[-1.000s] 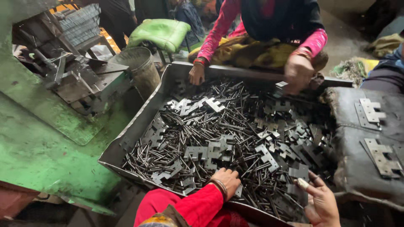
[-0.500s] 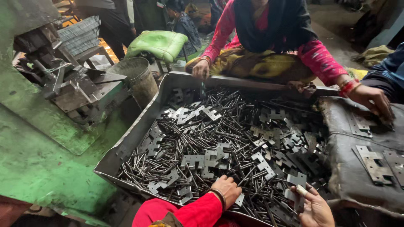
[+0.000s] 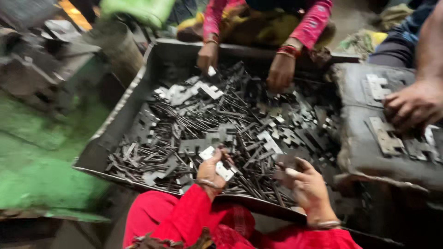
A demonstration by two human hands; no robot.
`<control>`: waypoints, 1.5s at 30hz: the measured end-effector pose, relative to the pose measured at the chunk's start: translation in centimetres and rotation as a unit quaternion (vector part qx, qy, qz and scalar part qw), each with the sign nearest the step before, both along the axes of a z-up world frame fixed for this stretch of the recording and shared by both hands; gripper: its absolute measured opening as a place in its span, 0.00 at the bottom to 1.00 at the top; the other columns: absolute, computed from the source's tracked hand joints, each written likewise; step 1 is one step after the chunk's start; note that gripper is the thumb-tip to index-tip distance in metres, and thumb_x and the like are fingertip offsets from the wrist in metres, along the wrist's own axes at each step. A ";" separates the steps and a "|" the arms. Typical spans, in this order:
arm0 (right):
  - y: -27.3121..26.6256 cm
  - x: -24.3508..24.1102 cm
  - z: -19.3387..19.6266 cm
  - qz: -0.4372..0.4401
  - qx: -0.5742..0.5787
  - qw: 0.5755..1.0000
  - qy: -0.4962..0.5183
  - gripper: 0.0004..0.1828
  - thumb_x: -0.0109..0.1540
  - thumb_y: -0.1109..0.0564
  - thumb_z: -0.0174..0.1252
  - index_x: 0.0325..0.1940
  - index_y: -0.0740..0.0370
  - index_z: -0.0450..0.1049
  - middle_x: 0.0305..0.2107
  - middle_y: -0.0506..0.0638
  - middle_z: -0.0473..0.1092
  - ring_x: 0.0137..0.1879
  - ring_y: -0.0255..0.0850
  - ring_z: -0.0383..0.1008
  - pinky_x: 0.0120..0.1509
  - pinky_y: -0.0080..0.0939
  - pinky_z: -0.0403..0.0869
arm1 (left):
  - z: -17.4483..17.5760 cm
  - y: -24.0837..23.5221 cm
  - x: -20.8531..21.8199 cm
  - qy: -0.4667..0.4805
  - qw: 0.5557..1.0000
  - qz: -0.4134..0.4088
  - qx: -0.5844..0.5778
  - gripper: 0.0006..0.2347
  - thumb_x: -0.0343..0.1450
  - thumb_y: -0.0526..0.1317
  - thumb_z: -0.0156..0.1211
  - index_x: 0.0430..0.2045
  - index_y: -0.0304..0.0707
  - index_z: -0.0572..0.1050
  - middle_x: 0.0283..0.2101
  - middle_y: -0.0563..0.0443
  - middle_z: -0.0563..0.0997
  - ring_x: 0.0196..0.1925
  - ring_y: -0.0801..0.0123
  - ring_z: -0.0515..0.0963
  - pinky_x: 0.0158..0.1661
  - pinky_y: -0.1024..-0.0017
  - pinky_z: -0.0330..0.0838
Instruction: The person picks up metal plates and thin metal rods from a large bin and places them onto a padded surface to the side, handling the items one at a time.
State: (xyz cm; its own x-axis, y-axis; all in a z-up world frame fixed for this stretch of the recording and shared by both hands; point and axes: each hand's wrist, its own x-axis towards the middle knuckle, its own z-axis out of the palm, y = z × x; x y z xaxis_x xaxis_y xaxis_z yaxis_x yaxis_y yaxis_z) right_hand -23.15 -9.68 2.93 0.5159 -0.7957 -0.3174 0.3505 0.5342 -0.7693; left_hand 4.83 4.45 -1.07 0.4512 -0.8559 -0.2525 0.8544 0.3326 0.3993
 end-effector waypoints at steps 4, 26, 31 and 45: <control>3.1 0.7 6.2 -0.003 -0.681 0.698 0.221 0.19 0.47 0.73 0.56 0.35 0.54 0.79 0.47 0.45 0.77 0.70 0.56 0.71 0.73 0.52 0.66 | 4.5 1.2 -4.0 0.103 0.991 -0.079 0.043 0.12 0.80 0.38 0.44 0.50 0.31 0.73 0.47 0.43 0.80 0.44 0.60 0.81 0.47 0.64 0.78; -0.2 -2.9 10.8 -0.078 -0.138 0.987 -0.009 0.30 0.62 0.70 0.53 0.70 0.74 0.65 0.50 0.57 0.75 0.48 0.41 0.78 0.50 0.40 0.78 | 12.3 7.3 5.0 -0.824 0.165 -0.258 0.477 0.21 0.61 0.57 0.72 0.43 0.51 0.79 0.48 0.52 0.81 0.55 0.59 0.80 0.52 0.60 0.77; -13.2 -11.9 10.5 -0.288 -0.676 0.468 0.491 0.34 0.61 0.76 0.49 0.73 0.75 0.64 0.55 0.69 0.73 0.60 0.58 0.78 0.68 0.50 0.76 | 6.3 8.6 7.9 -0.812 0.219 -0.237 0.486 0.22 0.57 0.50 0.75 0.45 0.57 0.79 0.56 0.62 0.78 0.60 0.63 0.76 0.60 0.56 0.71; -10.1 3.5 5.9 -0.066 -0.696 0.621 0.355 0.14 0.59 0.57 0.64 0.47 0.64 0.80 0.44 0.62 0.78 0.54 0.55 0.78 0.61 0.50 0.76 | 7.3 7.7 6.8 -0.733 0.554 -0.055 0.389 0.19 0.63 0.36 0.60 0.50 0.38 0.73 0.42 0.44 0.84 0.47 0.57 0.85 0.42 0.59 0.79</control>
State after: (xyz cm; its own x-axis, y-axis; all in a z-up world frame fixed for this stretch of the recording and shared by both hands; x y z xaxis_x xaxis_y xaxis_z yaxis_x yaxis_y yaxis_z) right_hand -19.70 -19.77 8.81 0.5402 -0.5752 0.6143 -0.3706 -0.8180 -0.4400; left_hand 11.66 12.20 6.27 0.6158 -0.7879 0.0044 -0.5816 -0.4508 0.6771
